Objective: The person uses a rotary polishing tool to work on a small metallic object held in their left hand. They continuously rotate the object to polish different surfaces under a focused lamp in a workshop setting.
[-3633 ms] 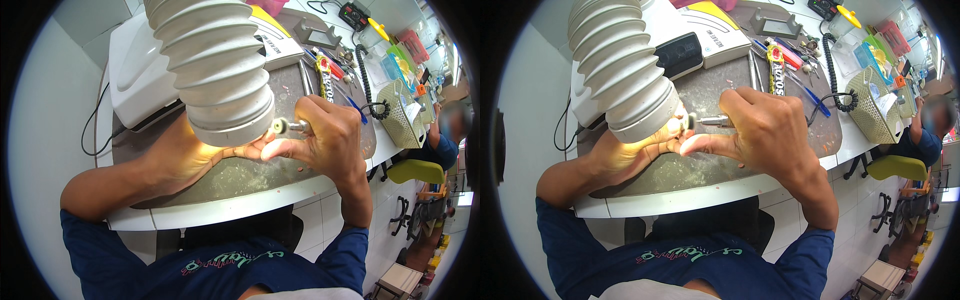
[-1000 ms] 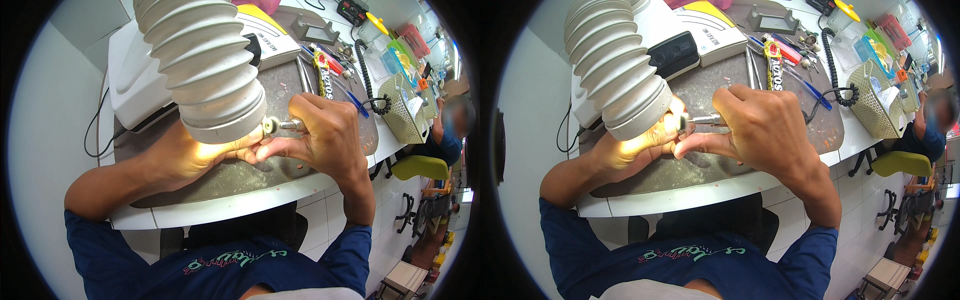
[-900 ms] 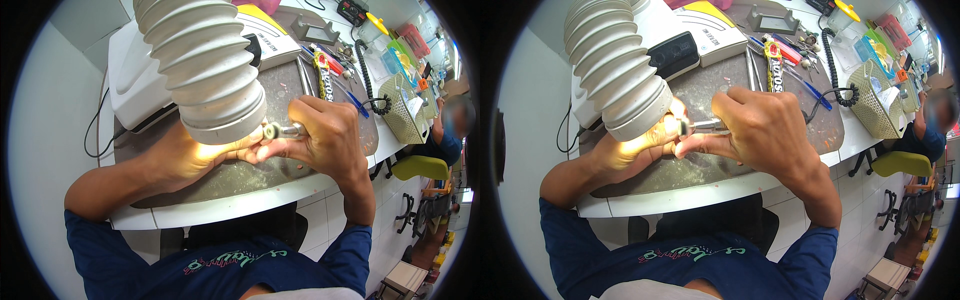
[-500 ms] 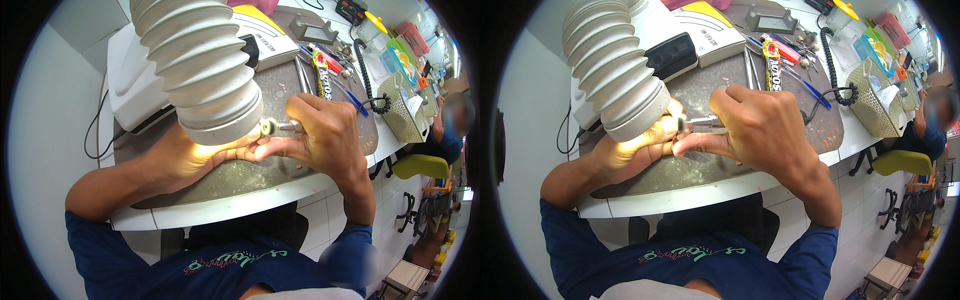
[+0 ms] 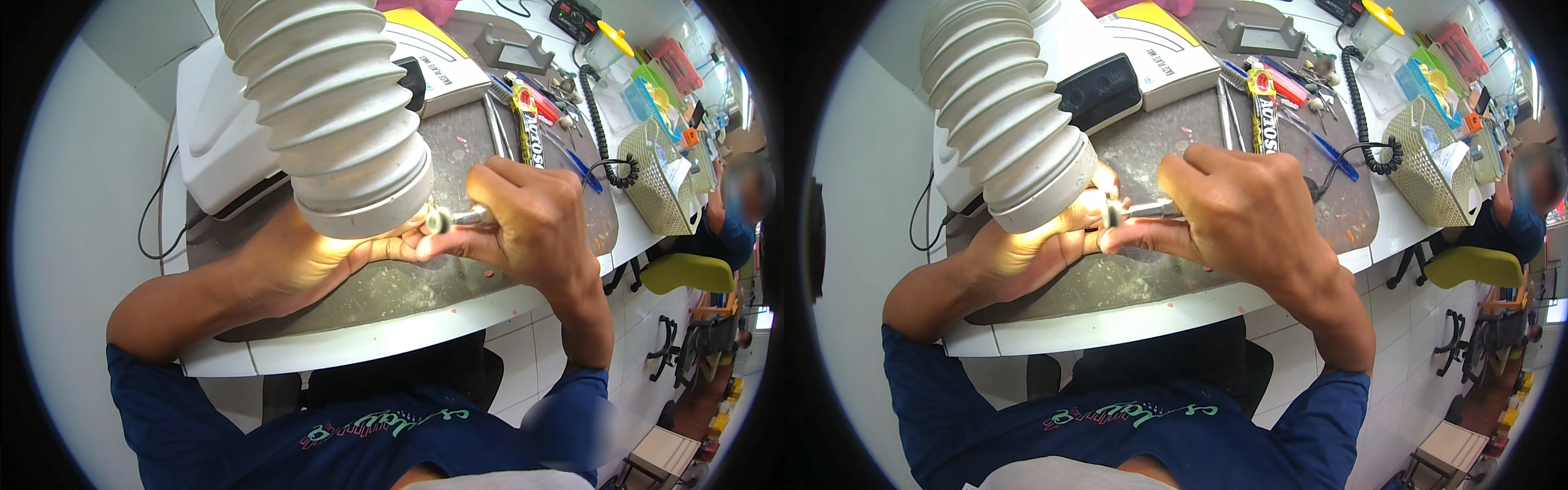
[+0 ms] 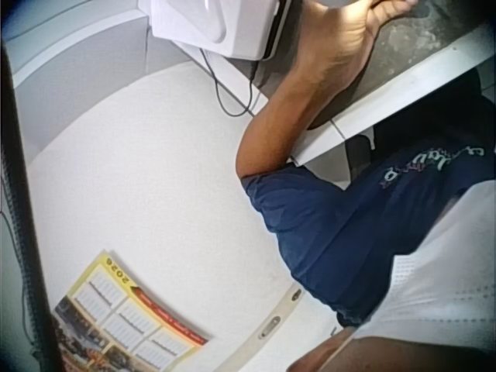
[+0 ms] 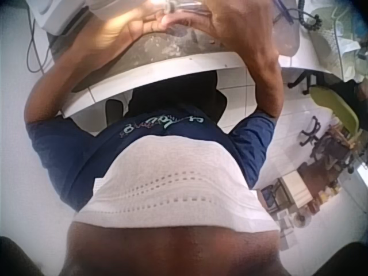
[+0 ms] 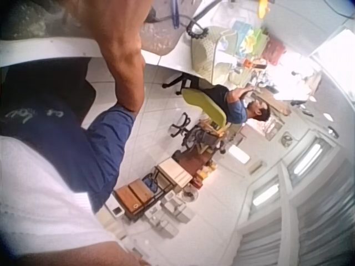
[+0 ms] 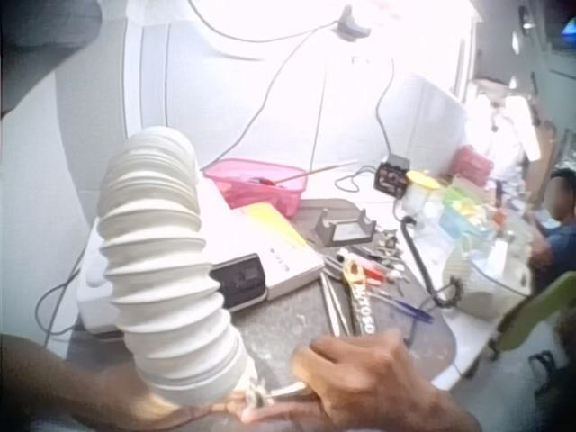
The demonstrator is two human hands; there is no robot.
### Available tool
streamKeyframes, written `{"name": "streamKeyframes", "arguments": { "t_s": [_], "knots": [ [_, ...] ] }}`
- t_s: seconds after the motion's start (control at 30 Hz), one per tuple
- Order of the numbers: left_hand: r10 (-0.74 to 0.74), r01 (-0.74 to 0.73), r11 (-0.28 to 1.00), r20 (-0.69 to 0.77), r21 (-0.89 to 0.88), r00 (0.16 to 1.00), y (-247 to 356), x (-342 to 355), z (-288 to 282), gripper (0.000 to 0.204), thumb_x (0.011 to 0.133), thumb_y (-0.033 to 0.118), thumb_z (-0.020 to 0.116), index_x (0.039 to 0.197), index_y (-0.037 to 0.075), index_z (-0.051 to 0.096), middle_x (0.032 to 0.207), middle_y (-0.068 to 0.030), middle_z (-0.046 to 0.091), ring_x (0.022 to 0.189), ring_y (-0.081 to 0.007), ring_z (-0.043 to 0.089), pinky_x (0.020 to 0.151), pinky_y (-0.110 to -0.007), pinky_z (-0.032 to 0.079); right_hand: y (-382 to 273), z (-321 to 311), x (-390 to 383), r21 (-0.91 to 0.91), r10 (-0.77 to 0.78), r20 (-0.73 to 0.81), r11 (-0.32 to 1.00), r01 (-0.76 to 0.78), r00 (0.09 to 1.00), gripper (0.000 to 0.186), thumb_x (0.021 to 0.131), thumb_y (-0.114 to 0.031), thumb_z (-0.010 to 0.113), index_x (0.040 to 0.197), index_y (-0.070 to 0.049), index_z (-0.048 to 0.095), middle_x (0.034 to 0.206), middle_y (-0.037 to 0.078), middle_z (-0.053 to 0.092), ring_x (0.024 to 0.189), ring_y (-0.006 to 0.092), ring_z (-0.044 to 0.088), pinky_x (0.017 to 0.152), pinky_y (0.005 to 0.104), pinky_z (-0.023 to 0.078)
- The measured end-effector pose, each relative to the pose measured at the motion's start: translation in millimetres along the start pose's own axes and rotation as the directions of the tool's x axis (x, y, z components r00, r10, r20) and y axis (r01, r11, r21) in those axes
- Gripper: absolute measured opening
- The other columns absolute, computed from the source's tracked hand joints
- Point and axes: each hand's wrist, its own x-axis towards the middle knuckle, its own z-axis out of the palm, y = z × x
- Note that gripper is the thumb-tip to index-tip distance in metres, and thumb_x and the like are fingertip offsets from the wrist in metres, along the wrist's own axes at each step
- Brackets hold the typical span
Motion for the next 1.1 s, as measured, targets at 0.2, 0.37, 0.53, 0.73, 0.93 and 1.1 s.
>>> {"name": "streamKeyframes", "arguments": {
  "t_s": [0.2,0.37,0.53,0.73,0.93,1.1],
  "knots": [
    [0.054,-0.063,0.994,-0.1,-0.089,0.993,-4.0,-2.7,1.0,0.027,0.094,0.004,0.061,0.12,0.004,0.053,0.109,-0.0065,0.058,0.1,-0.0157,0.06,0.085,-0.031,0.052,1.9,-5.4,4.3,-0.011,-0.066,-0.041,0.998,0.065,0.997,0.058,0.067,-0.06,0.075,0.063,-0.009,0.048,0.052,0.0,0.044,0.039,0.0143,0.046,0.037,0.0285,0.037],
    [0.05,-0.028,0.982,-0.119,0.187,0.992,5.3,-3.8,2.4,0.029,0.096,0.006,0.059,0.124,0.002,0.054,0.113,-0.009,0.06,0.106,-0.016,0.059,0.088,-0.031,0.051,4.6,-10.9,1.4,-0.027,-0.051,-0.068,0.998,0.049,0.996,0.058,0.065,-0.06,0.076,0.064,-0.009,0.048,0.052,0.0,0.043,0.038,0.0139,0.043,0.037,0.0285,0.036],
    [0.111,-0.034,0.888,-0.143,0.458,0.984,9.0,-6.9,3.6,0.026,0.096,0.006,0.06,0.121,0.0,0.055,0.109,-0.0107,0.062,0.107,-0.0168,0.06,0.09,-0.031,0.051,6.7,-7.2,1.1,-0.019,-0.009,-0.063,1.0,0.008,0.998,0.063,0.063,-0.065,0.075,0.064,-0.008,0.048,0.05,0.001,0.044,0.036,0.0142,0.041,0.036,0.0293,0.034],
    [0.161,-0.09,0.888,-0.123,0.451,0.979,6.9,-4.3,4.6,0.023,0.091,0.004,0.065,0.113,0.0,0.058,0.106,-0.0101,0.062,0.104,-0.0182,0.061,0.089,-0.032,0.051,3.5,0.1,-0.7,-0.052,0.1,-0.028,0.993,-0.102,0.995,0.068,0.066,-0.072,0.07,0.064,-0.008,0.048,0.049,0.001,0.045,0.036,0.0142,0.041,0.035,0.0296,0.032],
    [0.145,-0.063,0.925,-0.196,0.375,0.97,3.4,-6.1,6.7,0.025,0.089,0.003,0.068,0.112,0.001,0.058,0.105,-0.0093,0.062,0.102,-0.018,0.061,0.086,-0.032,0.053,0.0,-1.0,0.5,-0.061,0.119,0.05,0.991,-0.116,0.992,0.069,0.066,-0.073,0.069,0.062,-0.007,0.048,0.048,0.002,0.048,0.036,0.0163,0.045,0.036,0.0312,0.034],
    [0.276,-0.138,0.871,-0.238,0.472,0.931,-5.9,-5.3,3.2,0.031,0.078,0.007,0.078,0.106,0.002,0.065,0.098,-0.0056,0.07,0.09,-0.014,0.065,0.081,-0.029,0.052,-0.9,1.2,0.2,-0.053,0.115,0.071,0.992,-0.111,0.991,0.068,0.068,-0.072,0.068,0.061,-0.008,0.049,0.049,0.003,0.048,0.037,0.0176,0.047,0.036,0.0317,0.035]
  ]
}}
